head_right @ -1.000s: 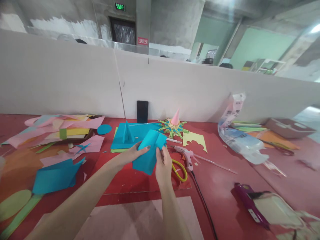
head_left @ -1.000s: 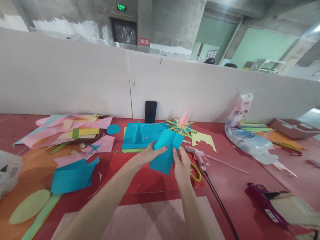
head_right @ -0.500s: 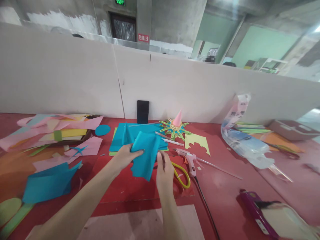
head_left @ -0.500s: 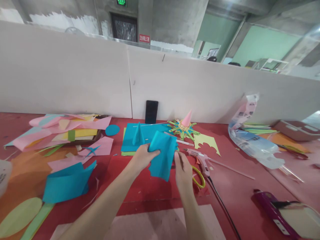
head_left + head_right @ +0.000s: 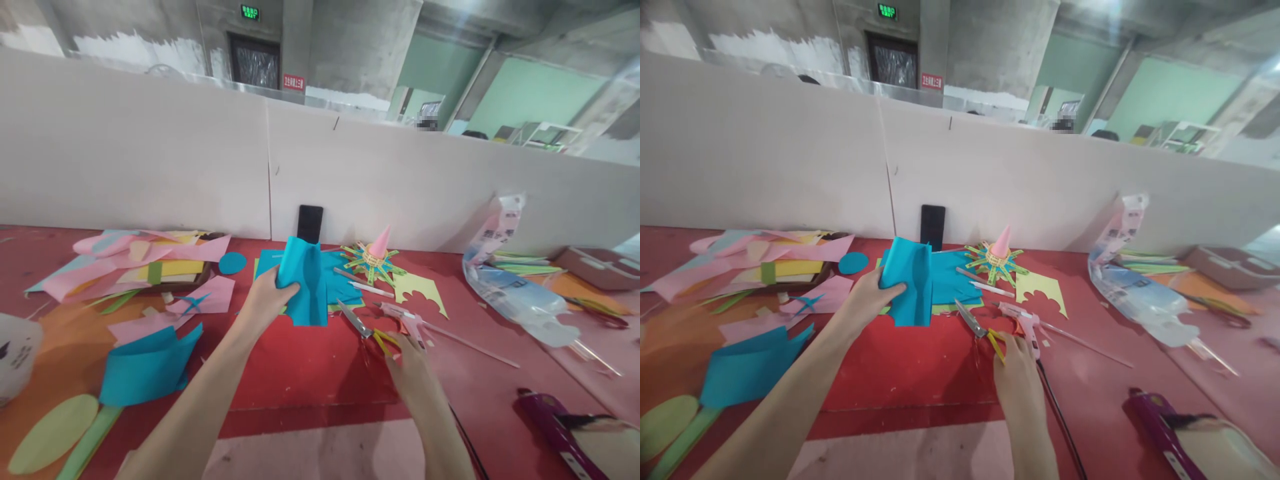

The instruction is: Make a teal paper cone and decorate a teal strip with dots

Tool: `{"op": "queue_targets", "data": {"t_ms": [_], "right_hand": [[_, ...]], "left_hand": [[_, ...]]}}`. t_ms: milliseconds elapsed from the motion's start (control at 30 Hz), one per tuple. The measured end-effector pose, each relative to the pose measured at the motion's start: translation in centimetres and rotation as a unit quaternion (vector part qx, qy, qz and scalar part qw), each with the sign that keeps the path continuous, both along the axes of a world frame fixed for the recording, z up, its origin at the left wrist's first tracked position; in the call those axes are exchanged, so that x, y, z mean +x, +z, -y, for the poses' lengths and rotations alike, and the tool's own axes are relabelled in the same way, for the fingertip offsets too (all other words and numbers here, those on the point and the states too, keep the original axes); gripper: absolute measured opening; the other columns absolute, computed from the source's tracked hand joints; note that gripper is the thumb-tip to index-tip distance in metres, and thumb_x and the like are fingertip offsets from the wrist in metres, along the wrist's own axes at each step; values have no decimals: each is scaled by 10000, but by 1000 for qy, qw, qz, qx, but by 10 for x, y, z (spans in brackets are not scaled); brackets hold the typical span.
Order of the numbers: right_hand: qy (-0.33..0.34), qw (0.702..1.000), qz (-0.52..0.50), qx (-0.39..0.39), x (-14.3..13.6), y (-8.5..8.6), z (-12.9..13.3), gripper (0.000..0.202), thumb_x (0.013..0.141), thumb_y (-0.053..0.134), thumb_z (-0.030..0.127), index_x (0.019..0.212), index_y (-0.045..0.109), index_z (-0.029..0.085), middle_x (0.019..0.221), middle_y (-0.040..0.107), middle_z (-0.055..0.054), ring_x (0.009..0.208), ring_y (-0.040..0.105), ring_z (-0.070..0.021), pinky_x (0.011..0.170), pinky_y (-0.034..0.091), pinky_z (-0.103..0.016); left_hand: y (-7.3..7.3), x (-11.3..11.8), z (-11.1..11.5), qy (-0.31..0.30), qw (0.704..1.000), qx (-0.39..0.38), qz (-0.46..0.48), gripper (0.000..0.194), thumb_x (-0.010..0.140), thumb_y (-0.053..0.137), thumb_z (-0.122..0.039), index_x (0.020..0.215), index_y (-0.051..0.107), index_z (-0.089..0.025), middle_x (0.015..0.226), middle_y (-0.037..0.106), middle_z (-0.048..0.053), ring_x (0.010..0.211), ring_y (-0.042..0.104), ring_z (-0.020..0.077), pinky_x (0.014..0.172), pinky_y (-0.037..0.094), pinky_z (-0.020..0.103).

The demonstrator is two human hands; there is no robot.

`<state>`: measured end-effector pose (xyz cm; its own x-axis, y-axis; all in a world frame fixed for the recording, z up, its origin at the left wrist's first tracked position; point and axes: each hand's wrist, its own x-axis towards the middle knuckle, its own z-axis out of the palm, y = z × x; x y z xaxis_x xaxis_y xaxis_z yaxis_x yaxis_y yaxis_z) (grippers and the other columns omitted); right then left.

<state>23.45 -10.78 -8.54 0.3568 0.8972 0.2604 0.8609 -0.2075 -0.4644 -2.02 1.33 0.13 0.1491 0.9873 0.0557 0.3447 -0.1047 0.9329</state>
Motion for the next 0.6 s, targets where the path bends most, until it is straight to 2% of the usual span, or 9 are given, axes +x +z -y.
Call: {"op": "queue_targets", "data": {"t_ms": [67,133,233,467,600], "right_hand": [[-20,997,58,-49,4,-6,11,387,672,444,140,1041,559,153,1080,572,-148,995,537,-289,796,415,-378],[-13,991,91,-98,4,-9,18,395,635,477,132,1021,556,153,1015,595,-134,914,569,-275,757,428,-352],[-23,983,125,-132,0,-8,16,344,615,483,116,949,558,154,982,596,-129,888,580,-267,730,428,-331],[-54,972,119,-196,-6,0,4,174,625,477,141,794,513,164,867,622,-118,833,604,-264,673,405,-312],[-84,964,103,-230,-14,7,2,136,692,457,197,820,485,161,840,642,-132,800,623,-272,656,392,-321]], "left_hand": [[0,-3,-2,4,1000,5,-6,279,661,579,-375,829,574,-153,740,632,50,617,593,188,504,451,272],[1,-4,-2,7,1000,8,-10,282,663,577,-397,806,579,-154,714,627,53,603,592,192,497,446,279],[6,-3,2,11,1000,6,-5,296,664,577,-422,789,585,-154,686,623,54,575,587,191,495,446,288],[16,-6,8,51,998,46,-2,367,655,587,-492,811,596,-160,655,618,33,547,579,174,480,437,272],[17,-6,10,87,995,56,-6,368,649,589,-509,766,581,-160,584,583,6,478,542,147,438,403,254]]}}
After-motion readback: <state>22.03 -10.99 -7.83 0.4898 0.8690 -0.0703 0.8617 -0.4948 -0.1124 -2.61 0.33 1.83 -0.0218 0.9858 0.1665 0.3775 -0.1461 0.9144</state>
